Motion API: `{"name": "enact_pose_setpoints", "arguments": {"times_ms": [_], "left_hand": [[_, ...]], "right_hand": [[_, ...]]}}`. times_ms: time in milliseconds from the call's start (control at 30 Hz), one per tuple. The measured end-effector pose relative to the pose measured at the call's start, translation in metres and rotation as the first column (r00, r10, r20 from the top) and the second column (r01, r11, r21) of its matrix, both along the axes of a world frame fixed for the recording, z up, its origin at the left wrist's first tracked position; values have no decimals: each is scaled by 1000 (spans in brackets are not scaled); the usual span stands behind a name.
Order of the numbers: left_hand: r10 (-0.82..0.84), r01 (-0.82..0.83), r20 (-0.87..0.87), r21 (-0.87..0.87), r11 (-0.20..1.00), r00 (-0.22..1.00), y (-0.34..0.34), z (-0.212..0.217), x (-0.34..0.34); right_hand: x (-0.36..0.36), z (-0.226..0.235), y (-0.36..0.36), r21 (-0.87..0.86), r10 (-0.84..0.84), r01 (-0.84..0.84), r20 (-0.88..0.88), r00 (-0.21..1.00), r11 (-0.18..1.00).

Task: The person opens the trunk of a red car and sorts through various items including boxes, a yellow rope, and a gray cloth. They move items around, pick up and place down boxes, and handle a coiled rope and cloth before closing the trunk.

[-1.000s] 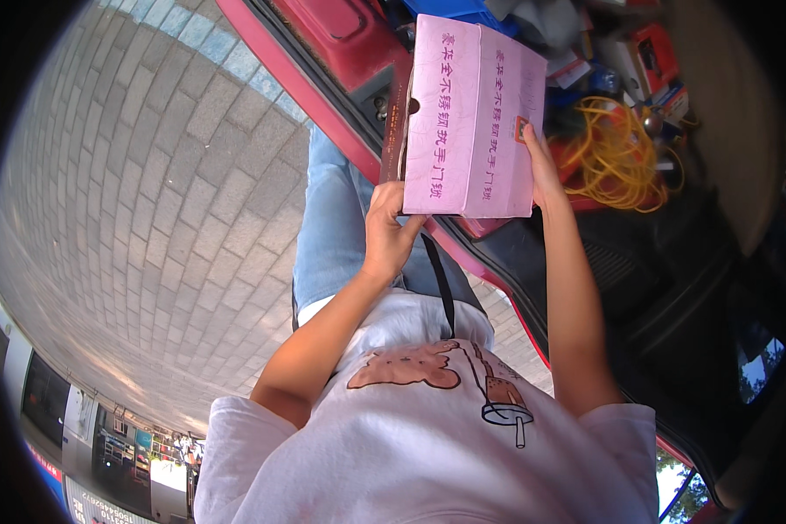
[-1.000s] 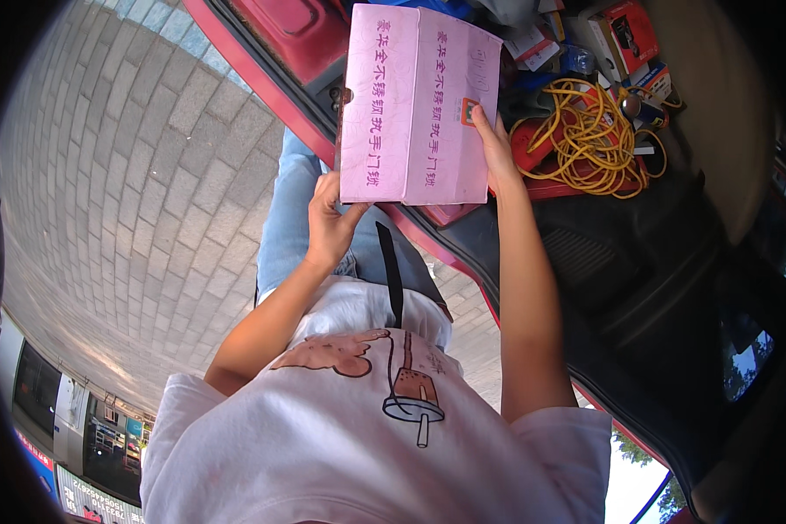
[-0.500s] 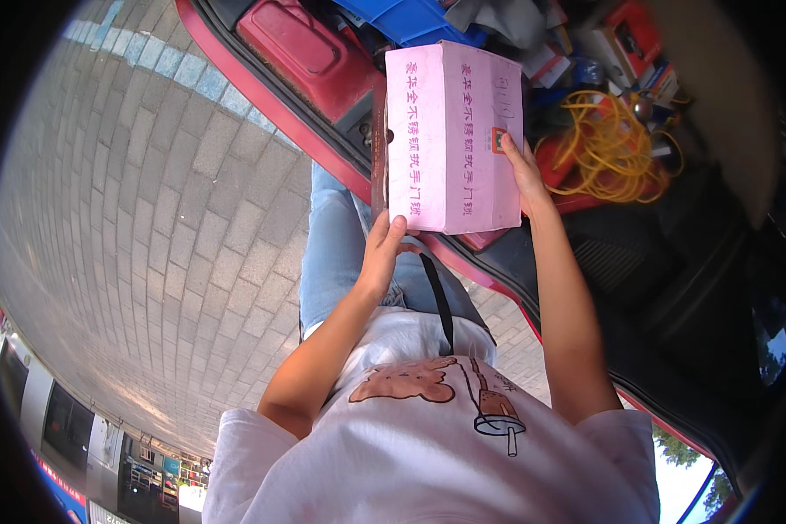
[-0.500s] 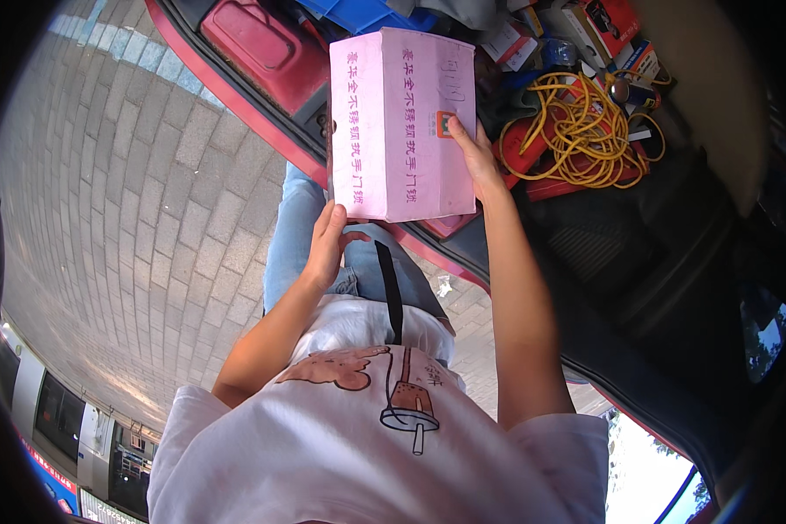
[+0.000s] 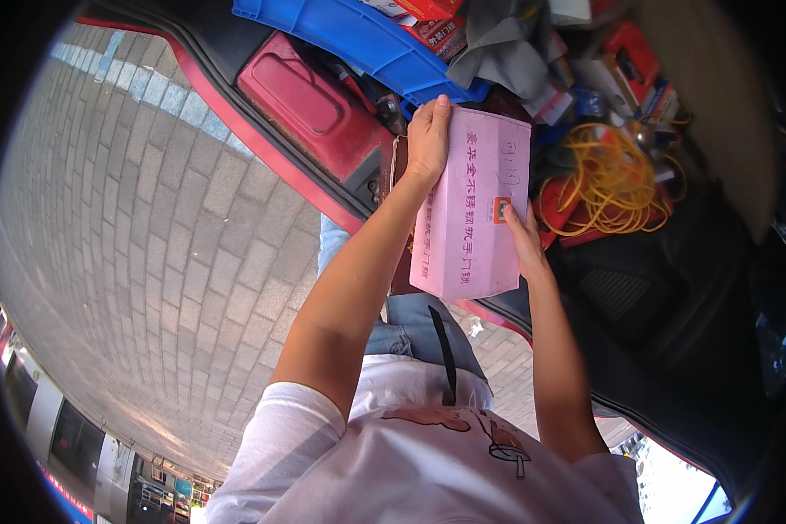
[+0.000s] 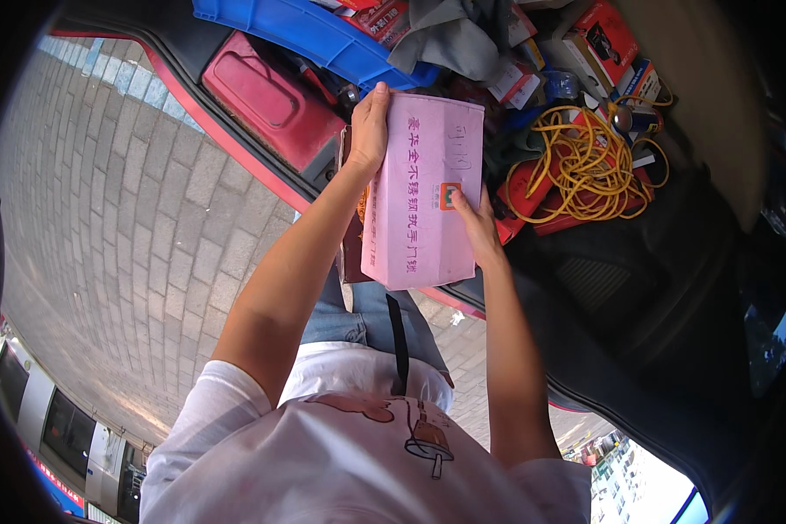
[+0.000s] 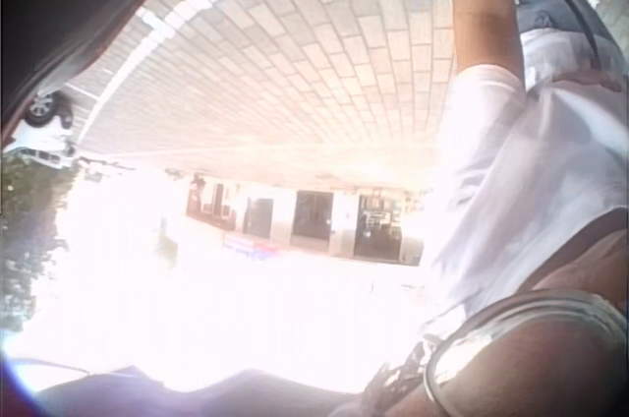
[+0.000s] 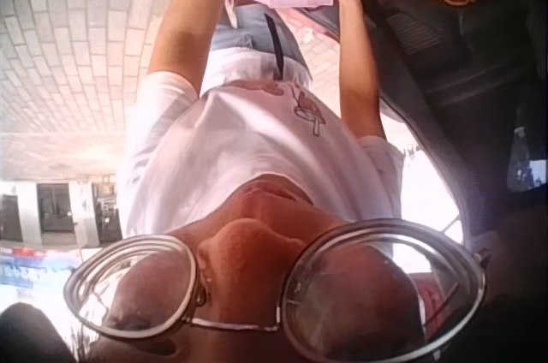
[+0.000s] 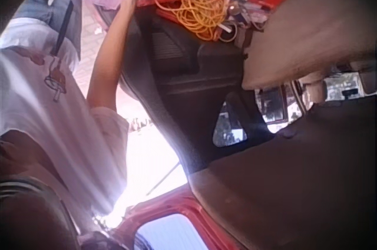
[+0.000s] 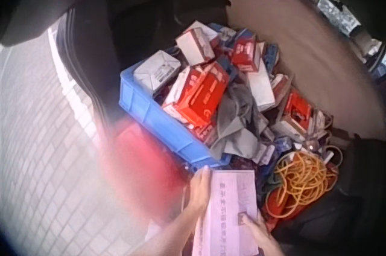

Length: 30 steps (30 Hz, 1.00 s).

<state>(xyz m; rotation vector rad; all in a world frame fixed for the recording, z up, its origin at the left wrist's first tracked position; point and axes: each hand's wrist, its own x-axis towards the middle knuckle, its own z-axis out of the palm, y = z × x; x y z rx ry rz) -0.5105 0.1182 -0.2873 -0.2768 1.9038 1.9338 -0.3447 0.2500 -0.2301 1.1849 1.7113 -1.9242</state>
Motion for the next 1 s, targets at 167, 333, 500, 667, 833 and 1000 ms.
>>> {"name": "enact_pose_setpoints", "arguments": {"times_ms": [167,333,500,667,833,1000], "left_hand": [[-148,34,-419,-268,963,896,-29,22,8],[-4,-137,597,190,972,802,-88,5,106],[-56,-221,728,279,934,683,-68,36,85],[59,-149,713,64,987,699,-69,-19,111],[-19,-144,783,137,980,622,-57,-14,109],[-59,-117,846,142,983,530,-34,30,101]], "right_hand": [[-3,1,-8,-76,-75,71,-48,996,995],[-9,23,-34,-52,-26,17,-176,984,999],[6,-8,-25,-360,-407,372,-22,913,855],[21,-59,-10,-314,-228,213,-12,973,925],[23,-40,14,-283,-256,238,-29,966,929],[42,7,30,-418,-452,454,112,885,786]]}}
